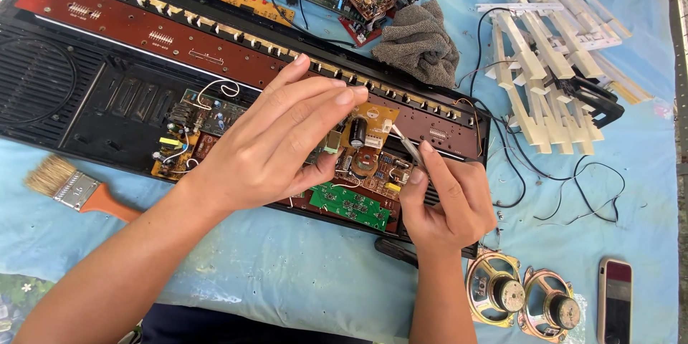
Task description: Repairing an electronic keyboard by inspecting and adjusting the internal circuit board using a screwdriver
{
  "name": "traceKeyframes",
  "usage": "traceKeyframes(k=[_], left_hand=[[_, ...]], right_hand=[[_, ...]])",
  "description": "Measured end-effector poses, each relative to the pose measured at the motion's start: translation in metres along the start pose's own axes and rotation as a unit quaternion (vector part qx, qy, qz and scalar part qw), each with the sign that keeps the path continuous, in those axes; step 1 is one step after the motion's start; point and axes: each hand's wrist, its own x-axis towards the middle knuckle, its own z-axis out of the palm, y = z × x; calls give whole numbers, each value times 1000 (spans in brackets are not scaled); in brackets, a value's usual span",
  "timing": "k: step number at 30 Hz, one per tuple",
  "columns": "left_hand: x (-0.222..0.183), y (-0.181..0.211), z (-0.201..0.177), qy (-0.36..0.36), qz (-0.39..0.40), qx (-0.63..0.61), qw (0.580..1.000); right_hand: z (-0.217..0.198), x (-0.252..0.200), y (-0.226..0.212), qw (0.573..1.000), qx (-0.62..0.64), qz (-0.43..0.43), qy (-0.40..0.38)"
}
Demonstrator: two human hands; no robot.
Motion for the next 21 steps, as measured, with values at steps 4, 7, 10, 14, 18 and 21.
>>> traceKeyframes(k=[4,7,10,14,18,21], left_hand=[[-1,-1,2,6,2,3,1000],[-1,-1,0,2,2,3,1000],[1,-3,-2,-4,2,-17,1000],[2,-5,-2,-15,-4,-20,1000],[5,-7,-3,-21,-12,-2,1000],[4,-10,0,-26,-25,-10,999]], right_hand=[[0,1,0,1000,-6,0,-3],[0,2,0,1000,-3,1,-7],[1,3,0,1000,-9,-6,-10],[3,2,-4,999,-8,19,-33],[8,3,-10,997,-17,55,-51],[13,3,-17,995,-19,88,-47]])
